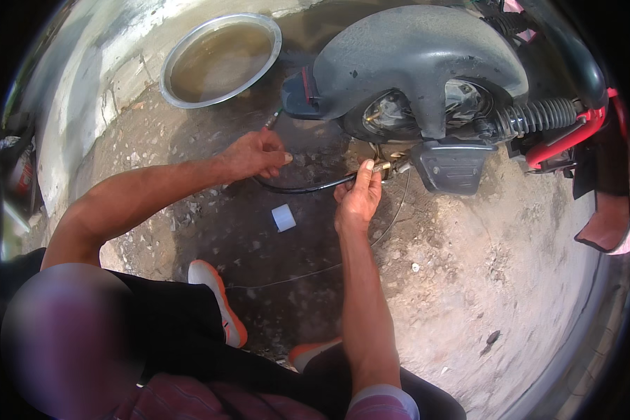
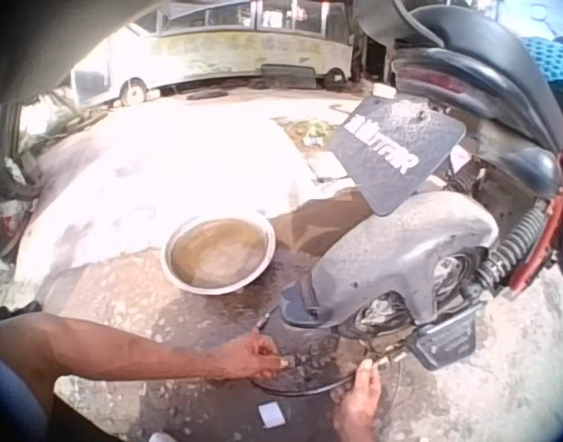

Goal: The person squats beside a motorcycle and applies a spray lubricant to the rear brake assembly. They then use a tire inflator to pressurize the rear tire, repeatedly attaching and detaching the inflator nozzle. Finally, they stand and walk through the workshop area.

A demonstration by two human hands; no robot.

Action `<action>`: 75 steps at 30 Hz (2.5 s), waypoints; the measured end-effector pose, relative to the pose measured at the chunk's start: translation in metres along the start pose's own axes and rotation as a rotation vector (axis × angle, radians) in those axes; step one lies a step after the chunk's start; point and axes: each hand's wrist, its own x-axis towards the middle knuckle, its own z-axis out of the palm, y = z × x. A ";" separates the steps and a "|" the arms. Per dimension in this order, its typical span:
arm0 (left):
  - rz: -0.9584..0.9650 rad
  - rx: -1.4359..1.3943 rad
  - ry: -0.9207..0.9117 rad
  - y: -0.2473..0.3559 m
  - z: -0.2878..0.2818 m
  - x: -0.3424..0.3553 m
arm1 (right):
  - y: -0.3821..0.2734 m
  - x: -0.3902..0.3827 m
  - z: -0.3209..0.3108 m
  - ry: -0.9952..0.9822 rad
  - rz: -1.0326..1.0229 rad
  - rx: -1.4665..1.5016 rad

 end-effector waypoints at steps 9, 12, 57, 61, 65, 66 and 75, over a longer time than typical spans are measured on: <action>-0.195 0.452 0.121 -0.079 -0.057 0.056 | -0.024 0.010 0.015 -0.239 0.118 -0.146; -0.217 0.455 0.013 -0.075 -0.062 0.069 | -0.032 0.014 0.021 -0.261 0.116 -0.182; -0.282 0.463 0.163 -0.103 -0.052 0.095 | -0.037 0.014 0.062 -0.144 0.070 -0.279; -0.292 0.478 0.177 -0.106 -0.052 0.096 | -0.038 0.011 0.063 -0.140 0.062 -0.303; -0.287 0.506 0.174 -0.094 -0.049 0.091 | -0.039 0.012 0.061 -0.130 0.058 -0.312; -0.279 0.514 0.179 -0.094 -0.050 0.090 | -0.039 0.012 0.061 -0.133 0.059 -0.311; -0.281 0.483 0.185 -0.097 -0.050 0.090 | -0.038 0.013 0.061 -0.127 0.059 -0.313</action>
